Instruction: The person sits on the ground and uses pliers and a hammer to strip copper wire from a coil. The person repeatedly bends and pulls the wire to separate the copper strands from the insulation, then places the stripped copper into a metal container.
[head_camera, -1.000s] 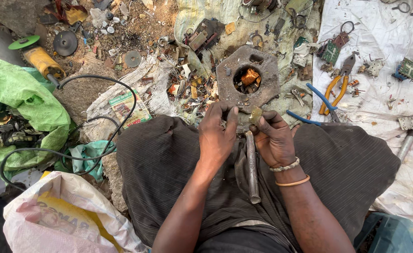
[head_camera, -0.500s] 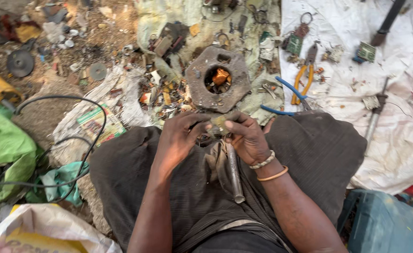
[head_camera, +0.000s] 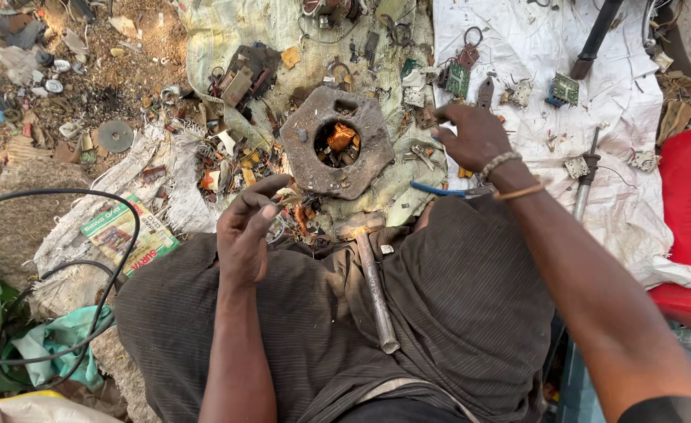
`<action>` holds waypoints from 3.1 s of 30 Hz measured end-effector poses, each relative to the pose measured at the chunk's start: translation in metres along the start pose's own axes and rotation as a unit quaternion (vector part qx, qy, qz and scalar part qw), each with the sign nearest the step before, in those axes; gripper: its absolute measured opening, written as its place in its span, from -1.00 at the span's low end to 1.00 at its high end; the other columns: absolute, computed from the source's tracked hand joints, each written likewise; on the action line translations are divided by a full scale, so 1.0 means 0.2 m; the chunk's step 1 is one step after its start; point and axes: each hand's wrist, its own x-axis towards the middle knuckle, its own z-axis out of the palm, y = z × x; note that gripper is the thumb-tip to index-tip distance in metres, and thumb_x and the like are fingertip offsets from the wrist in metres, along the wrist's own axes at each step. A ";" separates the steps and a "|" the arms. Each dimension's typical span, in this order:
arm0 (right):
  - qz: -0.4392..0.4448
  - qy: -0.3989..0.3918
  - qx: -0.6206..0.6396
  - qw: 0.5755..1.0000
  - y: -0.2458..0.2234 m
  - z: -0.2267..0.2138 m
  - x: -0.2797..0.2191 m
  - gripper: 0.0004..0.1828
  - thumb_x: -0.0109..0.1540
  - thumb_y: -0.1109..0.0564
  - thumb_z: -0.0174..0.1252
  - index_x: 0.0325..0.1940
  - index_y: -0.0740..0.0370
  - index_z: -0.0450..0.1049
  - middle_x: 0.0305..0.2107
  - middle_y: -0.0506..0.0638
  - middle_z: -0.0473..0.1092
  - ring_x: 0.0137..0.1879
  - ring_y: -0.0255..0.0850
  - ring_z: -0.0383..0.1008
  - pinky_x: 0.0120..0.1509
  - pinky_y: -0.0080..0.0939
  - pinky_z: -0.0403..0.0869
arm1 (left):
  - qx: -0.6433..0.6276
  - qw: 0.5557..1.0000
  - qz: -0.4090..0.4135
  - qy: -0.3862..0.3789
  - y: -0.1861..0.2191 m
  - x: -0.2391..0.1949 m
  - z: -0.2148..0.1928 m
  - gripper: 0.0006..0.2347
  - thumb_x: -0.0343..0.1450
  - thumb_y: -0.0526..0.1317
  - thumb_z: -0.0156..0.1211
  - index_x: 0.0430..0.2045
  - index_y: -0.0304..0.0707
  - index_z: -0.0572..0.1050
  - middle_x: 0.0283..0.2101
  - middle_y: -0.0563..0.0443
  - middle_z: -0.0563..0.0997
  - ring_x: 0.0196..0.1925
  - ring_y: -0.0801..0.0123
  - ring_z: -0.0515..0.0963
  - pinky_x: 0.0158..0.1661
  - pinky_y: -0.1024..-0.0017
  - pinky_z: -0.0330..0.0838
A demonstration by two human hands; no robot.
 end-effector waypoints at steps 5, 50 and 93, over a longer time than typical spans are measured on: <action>-0.025 -0.033 -0.083 0.996 0.29 0.30 0.17 -0.28 0.18 0.00 0.31 0.37 0.24 0.26 0.03 0.31 0.46 0.10 0.20 0.50 0.22 0.22 0.43 | -0.116 0.992 -0.046 0.009 -0.04 0.02 -0.02 -0.92 0.56 -0.25 0.22 -0.23 -0.24 0.47 -0.07 -0.19 0.66 0.15 0.11 0.65 0.12 0.13 0.57; -0.131 -0.256 0.813 0.506 -0.34 0.23 -1.20 -0.20 0.25 0.32 0.20 0.55 0.27 0.08 0.42 0.49 0.03 0.53 0.33 0.14 0.12 0.03 0.54 | 0.215 0.976 -0.009 0.025 0.03 0.00 0.13 -0.80 0.64 -0.06 -0.11 -0.21 -0.15 0.38 -0.37 0.12 0.40 -0.35 0.49 0.41 -0.30 0.40 0.43; -0.013 -0.436 0.830 0.348 -0.75 0.45 -1.40 -0.02 0.22 0.01 0.26 0.57 0.37 -0.09 -0.03 0.16 0.25 0.06 -0.06 0.38 0.06 0.02 0.50 | 0.270 0.955 0.108 -0.050 0.07 -0.08 0.18 -0.87 0.55 -0.25 0.17 -0.10 -0.25 0.56 -0.14 0.08 0.68 -0.11 0.41 0.68 -0.10 0.42 0.59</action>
